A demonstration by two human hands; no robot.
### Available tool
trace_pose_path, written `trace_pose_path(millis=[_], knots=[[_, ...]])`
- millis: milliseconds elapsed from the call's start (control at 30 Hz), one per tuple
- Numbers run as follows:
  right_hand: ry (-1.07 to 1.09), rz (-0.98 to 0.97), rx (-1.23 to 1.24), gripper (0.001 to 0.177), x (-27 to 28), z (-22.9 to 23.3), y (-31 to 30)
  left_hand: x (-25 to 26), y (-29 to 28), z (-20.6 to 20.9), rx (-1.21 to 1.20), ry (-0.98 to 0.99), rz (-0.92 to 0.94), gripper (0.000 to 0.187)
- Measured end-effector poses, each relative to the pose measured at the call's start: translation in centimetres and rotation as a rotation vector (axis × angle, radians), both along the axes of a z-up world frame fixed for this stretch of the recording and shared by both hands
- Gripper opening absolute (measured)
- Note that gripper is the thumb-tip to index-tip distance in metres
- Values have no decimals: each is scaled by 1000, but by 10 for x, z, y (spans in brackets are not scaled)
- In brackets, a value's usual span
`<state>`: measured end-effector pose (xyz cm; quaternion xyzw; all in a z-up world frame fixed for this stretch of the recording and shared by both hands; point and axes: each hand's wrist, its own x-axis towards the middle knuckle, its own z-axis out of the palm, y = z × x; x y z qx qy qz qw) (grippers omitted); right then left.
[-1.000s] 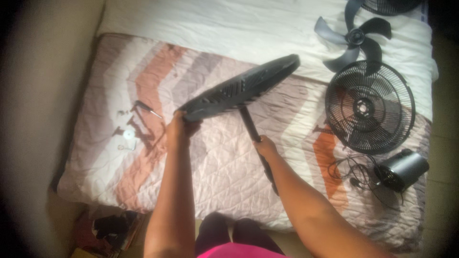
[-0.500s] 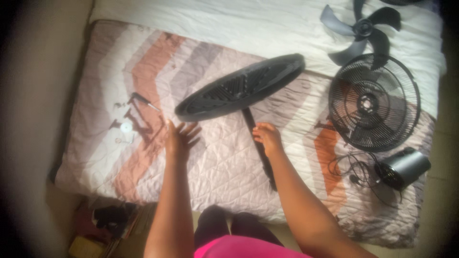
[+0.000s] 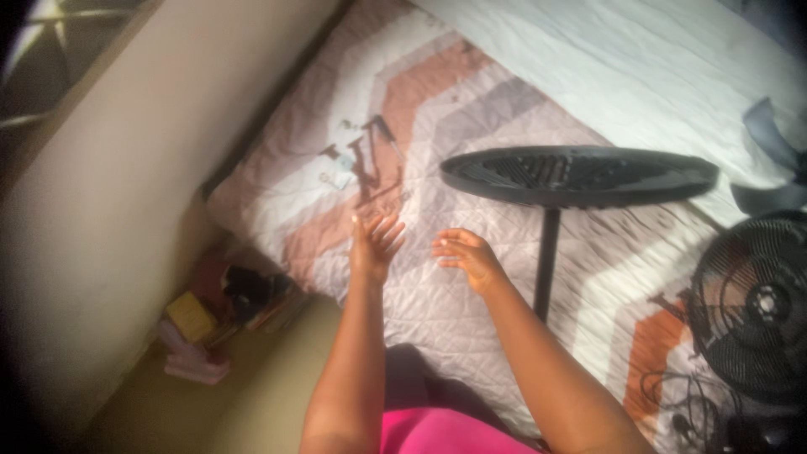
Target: The person assembles a standing fan by inserting a metal pole into the fan base and securing it. They then attach a circular fan guard to the pole and tighten a central nut to hold it in place.
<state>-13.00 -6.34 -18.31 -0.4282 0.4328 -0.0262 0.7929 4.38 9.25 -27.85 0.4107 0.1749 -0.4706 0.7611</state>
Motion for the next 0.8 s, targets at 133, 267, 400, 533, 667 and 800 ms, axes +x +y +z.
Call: trace_pose_path(millis=[133, 267, 400, 533, 667, 800], knots=[[-31, 82, 10, 33, 48, -8, 6, 18, 22, -32, 19, -7, 113, 76], [-65, 81, 52, 34, 92, -14, 2, 37, 28, -68, 129, -19, 156, 60], [-67, 65, 82, 35, 131, -17, -4, 63, 20, -114, 233, -127, 173, 40], [-51, 70, 76, 34, 155, -28, -6, 88, 1, -131, 611, -448, 8, 29], [-8, 78, 95, 35, 163, -44, -6, 107, -10, -99, 984, -1277, -202, 33], [-2, 94, 144, 36, 158, -58, -3, 122, -21, -82, 1021, -1420, -361, 21]])
